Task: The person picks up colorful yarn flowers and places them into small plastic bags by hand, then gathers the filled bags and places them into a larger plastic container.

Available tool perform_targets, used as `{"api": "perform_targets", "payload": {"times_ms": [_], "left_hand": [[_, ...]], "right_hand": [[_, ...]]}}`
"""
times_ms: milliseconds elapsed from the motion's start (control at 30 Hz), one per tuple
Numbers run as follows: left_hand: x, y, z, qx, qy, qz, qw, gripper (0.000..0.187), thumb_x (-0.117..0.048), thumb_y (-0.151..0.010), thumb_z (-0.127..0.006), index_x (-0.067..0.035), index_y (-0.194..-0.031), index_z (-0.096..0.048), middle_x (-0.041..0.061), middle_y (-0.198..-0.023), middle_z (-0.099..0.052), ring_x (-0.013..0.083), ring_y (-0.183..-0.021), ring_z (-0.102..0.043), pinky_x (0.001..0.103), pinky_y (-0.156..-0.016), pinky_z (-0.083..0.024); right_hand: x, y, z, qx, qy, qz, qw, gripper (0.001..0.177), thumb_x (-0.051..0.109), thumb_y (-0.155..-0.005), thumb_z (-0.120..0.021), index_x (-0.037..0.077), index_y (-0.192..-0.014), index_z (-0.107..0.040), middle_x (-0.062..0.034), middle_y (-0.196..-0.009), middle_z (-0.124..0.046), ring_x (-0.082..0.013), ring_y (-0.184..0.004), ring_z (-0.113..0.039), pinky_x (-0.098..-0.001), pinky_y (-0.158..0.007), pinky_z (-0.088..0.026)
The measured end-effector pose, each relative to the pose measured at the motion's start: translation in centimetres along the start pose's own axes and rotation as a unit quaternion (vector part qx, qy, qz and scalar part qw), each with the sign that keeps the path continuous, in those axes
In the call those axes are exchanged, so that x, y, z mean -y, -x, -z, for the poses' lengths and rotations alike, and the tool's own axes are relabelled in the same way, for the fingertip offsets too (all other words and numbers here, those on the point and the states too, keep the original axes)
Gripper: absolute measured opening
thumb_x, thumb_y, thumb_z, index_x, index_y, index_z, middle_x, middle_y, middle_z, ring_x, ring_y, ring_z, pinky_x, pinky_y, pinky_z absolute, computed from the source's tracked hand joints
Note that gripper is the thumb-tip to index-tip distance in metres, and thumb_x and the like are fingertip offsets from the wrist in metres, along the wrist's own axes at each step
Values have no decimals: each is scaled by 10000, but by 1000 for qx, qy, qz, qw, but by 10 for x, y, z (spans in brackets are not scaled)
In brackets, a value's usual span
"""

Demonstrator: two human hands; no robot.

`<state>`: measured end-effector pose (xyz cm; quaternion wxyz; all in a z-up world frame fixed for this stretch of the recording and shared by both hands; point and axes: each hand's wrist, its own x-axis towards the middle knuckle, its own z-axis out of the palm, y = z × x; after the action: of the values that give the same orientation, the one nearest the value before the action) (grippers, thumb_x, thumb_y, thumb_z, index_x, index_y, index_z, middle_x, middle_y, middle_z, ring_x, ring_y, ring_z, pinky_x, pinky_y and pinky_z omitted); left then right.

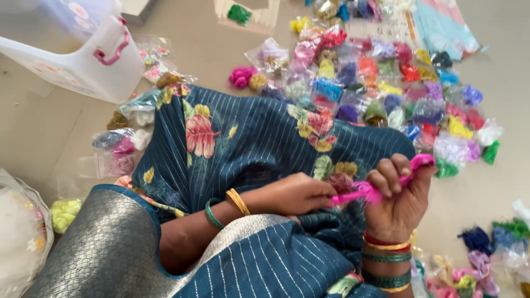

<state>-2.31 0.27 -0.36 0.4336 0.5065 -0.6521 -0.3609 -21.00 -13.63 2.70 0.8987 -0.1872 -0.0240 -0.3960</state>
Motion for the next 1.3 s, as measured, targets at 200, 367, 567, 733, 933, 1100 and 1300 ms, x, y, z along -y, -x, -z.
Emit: {"api": "perform_targets", "payload": {"times_ms": [200,367,567,733,933,1100,1300], "left_hand": [[-9,3,3,-1,-80,-38,996,201,-257,-966,-688,-62,-1006,-714,148,-859,-725,327,-792,-729,434,-702,-556],[-13,6,2,-97,-40,-82,991,135,-164,-966,-675,-56,-1046,-685,145,-876,-724,318,-812,-736,415,-702,-568],[-23,7,15,-204,46,-21,978,148,-83,-941,-692,-35,-1069,-635,130,-875,-733,266,-784,-765,347,-660,-590],[-19,5,11,-255,20,-5,967,168,-124,-913,-746,-30,-1015,-651,127,-869,-712,264,-745,-737,347,-647,-569],[-19,5,8,-302,-128,-99,939,130,-66,-911,-722,-41,-1028,-671,119,-1059,-629,292,-981,-667,382,-834,-570],[-12,6,4,-280,-284,-76,914,65,-127,-918,-697,-72,-954,-695,88,-1138,-635,297,-1072,-580,396,-960,-481],[-7,7,1,-190,-188,-118,956,197,-287,-879,-720,-109,-944,-772,91,-1120,-662,280,-1090,-601,426,-982,-434]], "right_hand": [[-21,-1,-44,-119,656,104,738,211,323,-1095,-537,118,-1101,-589,-40,-828,-571,-91,-656,-477,-250,-545,-375],[-7,12,3,43,787,-67,612,261,220,-1057,-510,53,-1187,-663,-63,-1008,-682,-123,-888,-644,-272,-753,-497],[-9,16,11,53,676,-229,699,294,165,-1011,-564,11,-1247,-649,-89,-1096,-699,-157,-1002,-652,-301,-863,-519],[-37,8,-3,-67,526,-224,818,266,179,-1011,-542,43,-1233,-600,-78,-1070,-681,-175,-981,-665,-341,-849,-557],[-75,1,37,-169,214,-58,960,203,167,-1106,-519,42,-1247,-594,-93,-1183,-680,-179,-1090,-657,-334,-983,-532],[-89,0,12,-222,184,-72,955,237,170,-1070,-506,44,-1250,-596,-85,-1178,-676,-175,-1087,-666,-324,-998,-530],[-57,-1,87,-230,354,-29,906,201,71,-1064,-508,83,-1259,-557,-88,-1150,-679,-188,-1006,-678,-324,-906,-571]]}}
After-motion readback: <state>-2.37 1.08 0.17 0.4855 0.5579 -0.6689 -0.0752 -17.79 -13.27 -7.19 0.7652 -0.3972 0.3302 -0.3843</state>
